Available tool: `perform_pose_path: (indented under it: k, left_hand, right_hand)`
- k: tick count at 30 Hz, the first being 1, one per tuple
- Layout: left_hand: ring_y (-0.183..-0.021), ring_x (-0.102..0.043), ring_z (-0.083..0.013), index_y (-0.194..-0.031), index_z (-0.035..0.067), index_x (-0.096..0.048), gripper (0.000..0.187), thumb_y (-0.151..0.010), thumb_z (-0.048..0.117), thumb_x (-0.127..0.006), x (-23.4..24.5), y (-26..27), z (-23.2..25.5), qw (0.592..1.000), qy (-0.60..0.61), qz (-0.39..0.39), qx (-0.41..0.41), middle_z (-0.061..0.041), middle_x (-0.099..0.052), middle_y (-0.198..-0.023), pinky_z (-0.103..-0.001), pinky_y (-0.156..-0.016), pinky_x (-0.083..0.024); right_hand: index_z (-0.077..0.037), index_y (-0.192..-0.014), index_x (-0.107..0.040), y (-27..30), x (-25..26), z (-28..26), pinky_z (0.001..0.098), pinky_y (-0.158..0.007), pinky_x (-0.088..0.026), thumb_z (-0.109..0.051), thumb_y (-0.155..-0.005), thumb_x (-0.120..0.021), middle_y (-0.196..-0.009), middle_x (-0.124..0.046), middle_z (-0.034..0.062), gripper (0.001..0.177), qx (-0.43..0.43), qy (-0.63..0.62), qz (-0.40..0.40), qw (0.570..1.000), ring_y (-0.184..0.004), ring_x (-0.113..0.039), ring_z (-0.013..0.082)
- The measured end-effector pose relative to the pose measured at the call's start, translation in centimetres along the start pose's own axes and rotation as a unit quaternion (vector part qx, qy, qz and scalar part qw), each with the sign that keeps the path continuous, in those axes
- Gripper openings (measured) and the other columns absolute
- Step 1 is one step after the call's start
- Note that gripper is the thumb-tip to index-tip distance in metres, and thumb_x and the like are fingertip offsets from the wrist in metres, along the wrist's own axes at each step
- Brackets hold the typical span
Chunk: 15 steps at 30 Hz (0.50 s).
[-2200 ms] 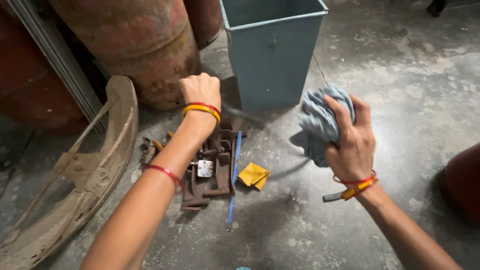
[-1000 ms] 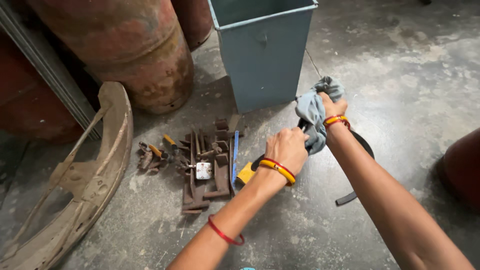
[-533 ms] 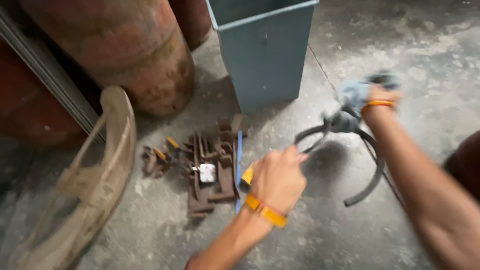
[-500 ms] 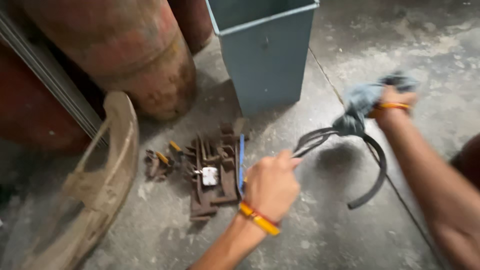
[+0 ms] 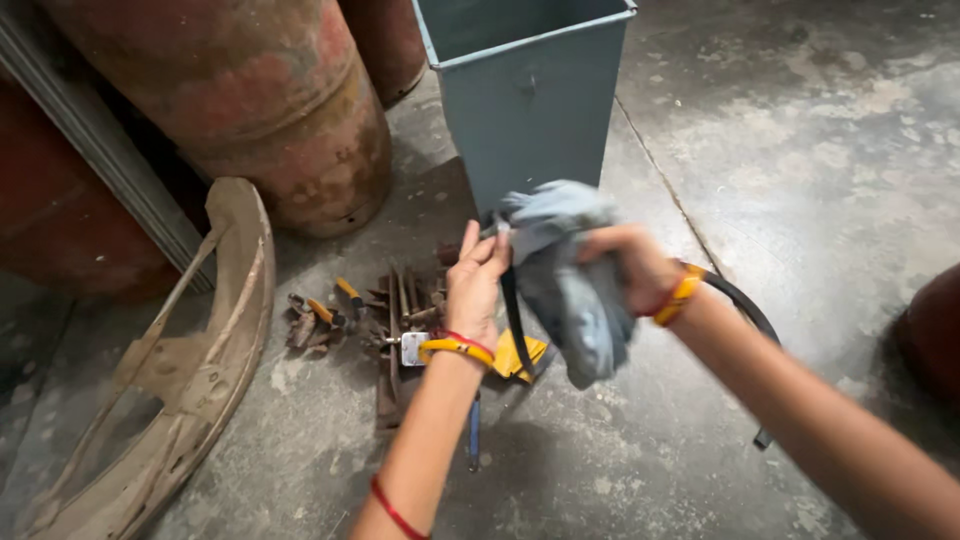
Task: The person sits on the floor and wipes several metal objects with a cloth, including a mirror, a curved metal strip, a yellow sponge, and a blue metal rod. The person places the cleaned items into a metal bin.
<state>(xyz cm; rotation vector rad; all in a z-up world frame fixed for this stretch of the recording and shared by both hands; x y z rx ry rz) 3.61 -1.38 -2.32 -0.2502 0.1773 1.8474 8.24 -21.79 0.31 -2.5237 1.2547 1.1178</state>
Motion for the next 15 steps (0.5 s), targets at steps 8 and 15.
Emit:
perform_pose_path:
  k: [8,15]
  left_hand:
    - [-0.11,-0.064,-0.0212,-0.121,0.023,-0.066,0.043,-0.088,-0.004,-0.061,4.2,-3.4,-4.3,0.958,0.283,0.034,0.031,-0.011,-0.071,-0.121,-0.036,-0.101,-0.051]
    - [-0.112,-0.053,-0.0103,-0.111,0.005,-0.078,0.021,-0.093,0.015,-0.074,11.2,-5.8,2.6,0.974,0.171,0.147,0.022,0.001,-0.067,-0.11,-0.029,-0.099,-0.041]
  right_hand:
    - [-0.005,-0.132,-0.061,-0.8,-6.8,5.3,0.0322,-0.095,-0.053,-0.012,-0.083,-0.074,-0.123,-0.068,0.0048,0.051,0.151,0.138,0.028,0.979,-0.11,-0.065,0.0144]
    - [-0.009,-0.126,-0.065,5.6,3.0,4.8,0.0337,-0.089,-0.057,-0.016,-0.076,-0.074,-0.114,-0.075,0.0046,0.051,0.051,0.415,0.133,0.898,-0.1,-0.071,0.0157]
Point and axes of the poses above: each hand's wrist, its own y-axis away from the middle knuckle, its own x-axis out of the back of the hand, z = x × y, the point moved 2 cm from there along -y, towards the middle knuckle
